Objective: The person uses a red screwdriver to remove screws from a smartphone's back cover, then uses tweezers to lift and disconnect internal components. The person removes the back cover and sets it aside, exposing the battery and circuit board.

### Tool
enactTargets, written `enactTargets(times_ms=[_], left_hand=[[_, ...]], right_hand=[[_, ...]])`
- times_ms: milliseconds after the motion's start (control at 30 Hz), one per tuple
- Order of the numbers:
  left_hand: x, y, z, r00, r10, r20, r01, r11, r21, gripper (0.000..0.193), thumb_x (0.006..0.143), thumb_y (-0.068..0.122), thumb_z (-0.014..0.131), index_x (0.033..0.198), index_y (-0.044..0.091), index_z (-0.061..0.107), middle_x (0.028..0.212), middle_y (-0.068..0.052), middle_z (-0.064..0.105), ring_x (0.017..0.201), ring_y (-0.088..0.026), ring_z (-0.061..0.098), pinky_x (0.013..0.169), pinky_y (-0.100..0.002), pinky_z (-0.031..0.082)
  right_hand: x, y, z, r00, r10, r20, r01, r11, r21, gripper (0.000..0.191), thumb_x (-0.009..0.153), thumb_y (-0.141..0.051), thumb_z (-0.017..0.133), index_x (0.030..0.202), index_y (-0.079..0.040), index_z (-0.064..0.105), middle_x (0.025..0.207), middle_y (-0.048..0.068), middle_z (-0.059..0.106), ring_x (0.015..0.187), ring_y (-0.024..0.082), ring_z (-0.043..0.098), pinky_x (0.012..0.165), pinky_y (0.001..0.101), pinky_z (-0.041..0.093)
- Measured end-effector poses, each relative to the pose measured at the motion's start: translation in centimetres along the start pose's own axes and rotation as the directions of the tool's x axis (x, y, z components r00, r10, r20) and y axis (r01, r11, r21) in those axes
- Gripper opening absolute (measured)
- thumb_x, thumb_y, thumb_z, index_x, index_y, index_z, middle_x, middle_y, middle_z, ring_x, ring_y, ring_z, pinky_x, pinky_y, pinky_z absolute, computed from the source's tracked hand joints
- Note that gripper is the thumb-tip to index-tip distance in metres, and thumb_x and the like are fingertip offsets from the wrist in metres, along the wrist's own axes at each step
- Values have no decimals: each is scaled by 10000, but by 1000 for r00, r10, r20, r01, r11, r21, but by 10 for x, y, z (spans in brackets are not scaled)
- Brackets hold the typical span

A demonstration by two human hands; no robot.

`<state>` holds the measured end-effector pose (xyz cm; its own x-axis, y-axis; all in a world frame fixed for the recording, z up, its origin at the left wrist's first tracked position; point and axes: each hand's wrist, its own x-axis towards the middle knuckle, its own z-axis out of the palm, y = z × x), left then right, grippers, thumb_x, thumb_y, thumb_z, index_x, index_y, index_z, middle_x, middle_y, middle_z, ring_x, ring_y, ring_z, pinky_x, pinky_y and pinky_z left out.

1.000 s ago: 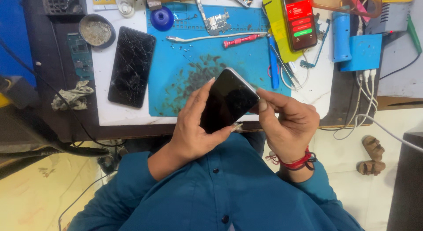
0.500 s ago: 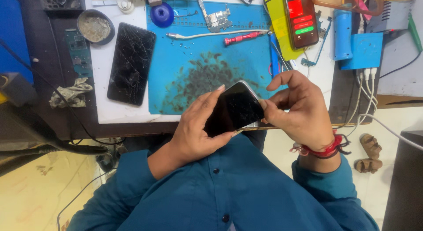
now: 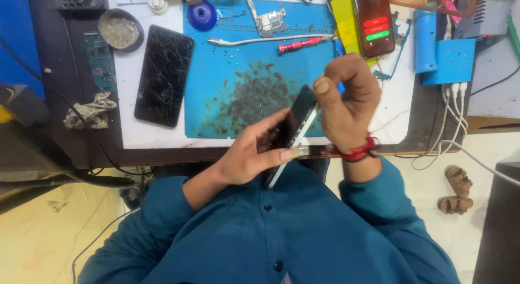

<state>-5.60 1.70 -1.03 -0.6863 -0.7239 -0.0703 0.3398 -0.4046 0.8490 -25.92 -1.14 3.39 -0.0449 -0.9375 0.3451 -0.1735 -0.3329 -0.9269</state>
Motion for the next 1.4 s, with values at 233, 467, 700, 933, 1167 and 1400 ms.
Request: enactTargets(times_ms=[233,467,700,933,1167,1400], left_hand=[[0,-17,-11,969,-119,214,197,898,-394,735,1041,334,565,1593,-74,302,1463,-255,514,1253,-324,631,1006,-458,579],[-2,-27,-16,971,-83,222,183,859,-478,696,1078,388,468,1575,-77,319,1436,-288,508,1254,-370,632,989,-509,598],[-1,-33,-20,969,-79,232,194,824,-532,661,1103,358,425,1587,-79,315,1451,-301,493,1245,-391,622,976,-519,593],[-1,-36,-22,965,-70,253,211,780,-589,673,1105,382,420,1606,-49,292,1459,-307,478,1255,-400,615,979,-529,590],[-2,-36,-20,965,-64,253,206,783,-587,698,1103,420,404,1602,-57,299,1458,-304,480,1263,-415,609,972,-547,585],[-4,-29,-16,968,-73,239,202,794,-574,695,1104,426,377,1597,-58,299,1459,-302,483,1254,-424,608,982,-547,576]], right_hand=[[16,23,13,985,-170,32,172,981,-91,394,1110,-211,615,796,4,513,762,67,514,650,164,474,610,299,353],[23,31,18,997,-10,74,12,1000,-24,477,1150,-260,512,768,17,441,684,43,412,602,124,361,579,316,272],[22,40,22,990,112,89,-121,988,99,504,1145,-280,490,726,-2,441,675,0,406,638,98,322,598,321,247],[21,47,21,987,125,97,-139,978,158,514,1143,-290,495,710,-22,430,659,-10,393,614,90,308,578,312,232],[19,52,20,976,173,132,-201,949,243,515,1131,-305,491,699,-30,435,646,-13,391,600,83,289,563,301,221],[16,52,18,982,149,117,-173,955,241,500,1124,-297,505,711,-24,432,664,0,407,624,88,303,583,308,239]])
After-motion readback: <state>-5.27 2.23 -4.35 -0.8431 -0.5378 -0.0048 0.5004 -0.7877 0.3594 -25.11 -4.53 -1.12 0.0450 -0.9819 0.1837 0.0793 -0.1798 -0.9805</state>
